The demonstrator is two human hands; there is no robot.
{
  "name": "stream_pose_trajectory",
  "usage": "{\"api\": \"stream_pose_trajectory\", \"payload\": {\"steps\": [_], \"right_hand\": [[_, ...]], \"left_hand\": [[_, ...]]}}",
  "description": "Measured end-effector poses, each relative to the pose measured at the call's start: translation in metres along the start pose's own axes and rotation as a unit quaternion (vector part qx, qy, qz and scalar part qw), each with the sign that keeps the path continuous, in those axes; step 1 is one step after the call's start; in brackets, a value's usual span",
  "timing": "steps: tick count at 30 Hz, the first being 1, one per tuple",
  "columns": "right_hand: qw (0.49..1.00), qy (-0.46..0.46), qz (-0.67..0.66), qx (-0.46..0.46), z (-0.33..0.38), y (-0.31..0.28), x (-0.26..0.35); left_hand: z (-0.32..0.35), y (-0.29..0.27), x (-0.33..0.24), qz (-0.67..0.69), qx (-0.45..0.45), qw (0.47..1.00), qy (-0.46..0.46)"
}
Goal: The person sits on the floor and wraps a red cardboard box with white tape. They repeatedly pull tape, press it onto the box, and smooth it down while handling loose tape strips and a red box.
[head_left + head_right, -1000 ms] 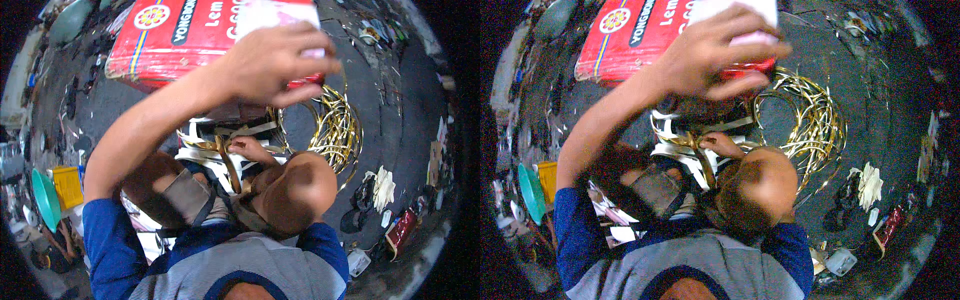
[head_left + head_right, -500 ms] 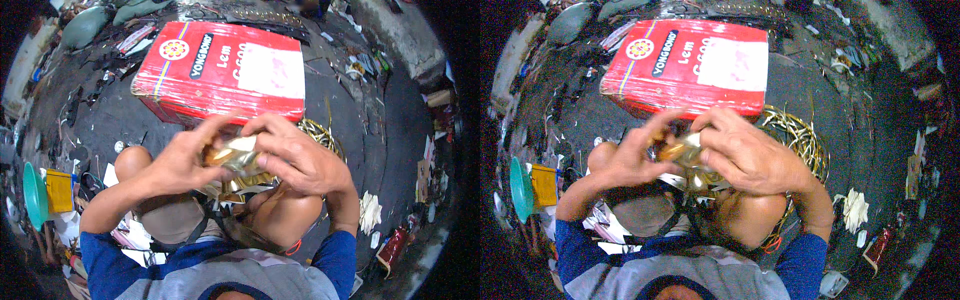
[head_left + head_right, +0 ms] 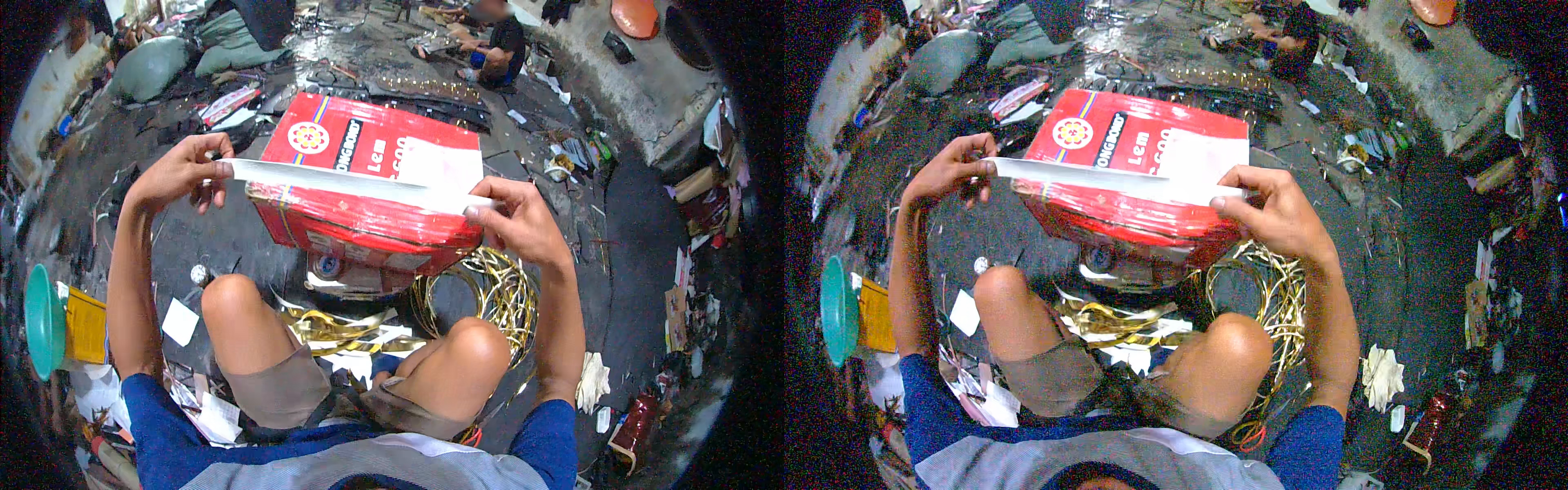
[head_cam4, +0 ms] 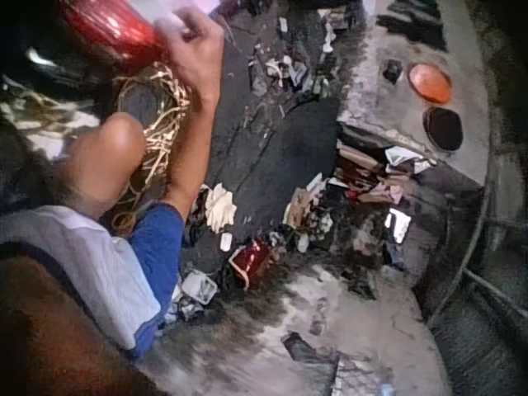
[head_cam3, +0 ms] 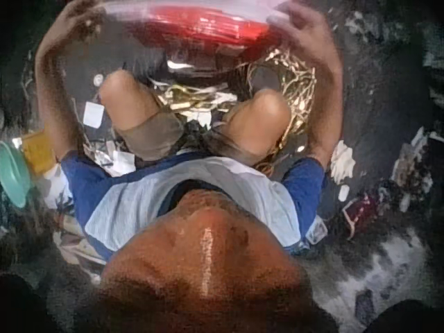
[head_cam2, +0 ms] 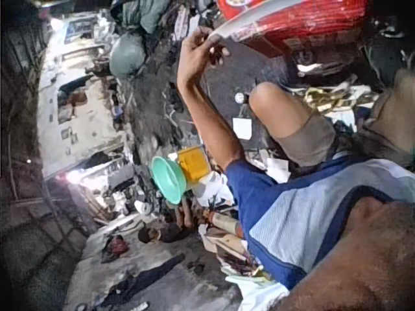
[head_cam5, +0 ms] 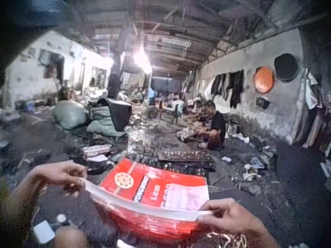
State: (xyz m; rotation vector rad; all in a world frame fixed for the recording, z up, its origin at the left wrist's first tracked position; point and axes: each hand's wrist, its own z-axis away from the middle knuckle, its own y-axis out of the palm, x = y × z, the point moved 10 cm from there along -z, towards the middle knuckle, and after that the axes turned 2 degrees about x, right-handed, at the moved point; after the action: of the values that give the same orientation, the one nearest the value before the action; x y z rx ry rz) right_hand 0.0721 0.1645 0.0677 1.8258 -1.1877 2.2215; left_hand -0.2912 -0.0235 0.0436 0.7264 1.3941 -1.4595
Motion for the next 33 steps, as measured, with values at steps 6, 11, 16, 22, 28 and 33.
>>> {"api": "stream_pose_trajectory", "payload": {"steps": [6, 11, 16, 22, 28, 33], "right_hand": [[0.967, -0.012, 0.244, -0.073, -0.044, -0.007, -0.013], [0.962, 0.024, 0.252, -0.101, -0.054, -0.011, -0.023], [0.954, -0.013, 0.235, -0.186, -0.037, -0.028, -0.029], [0.908, -0.072, 0.345, -0.226, -0.021, -0.023, -0.015], [0.927, -0.111, 0.311, -0.181, -0.017, -0.019, -0.023], [0.932, -0.146, 0.299, -0.142, -0.024, -0.023, -0.02]], "left_hand": [[-0.058, -0.006, -0.045, -0.648, -0.272, 0.701, 0.119], [-0.124, 0.15, -0.107, -0.158, -0.202, 0.876, 0.409], [-0.16, 0.234, -0.104, -0.06, -0.093, 0.935, 0.337], [-0.153, 0.239, -0.105, -0.051, -0.11, 0.934, 0.336], [-0.143, 0.242, -0.109, -0.086, -0.109, 0.912, 0.386], [-0.156, 0.24, -0.1, -0.073, -0.065, 0.935, 0.34]]}}
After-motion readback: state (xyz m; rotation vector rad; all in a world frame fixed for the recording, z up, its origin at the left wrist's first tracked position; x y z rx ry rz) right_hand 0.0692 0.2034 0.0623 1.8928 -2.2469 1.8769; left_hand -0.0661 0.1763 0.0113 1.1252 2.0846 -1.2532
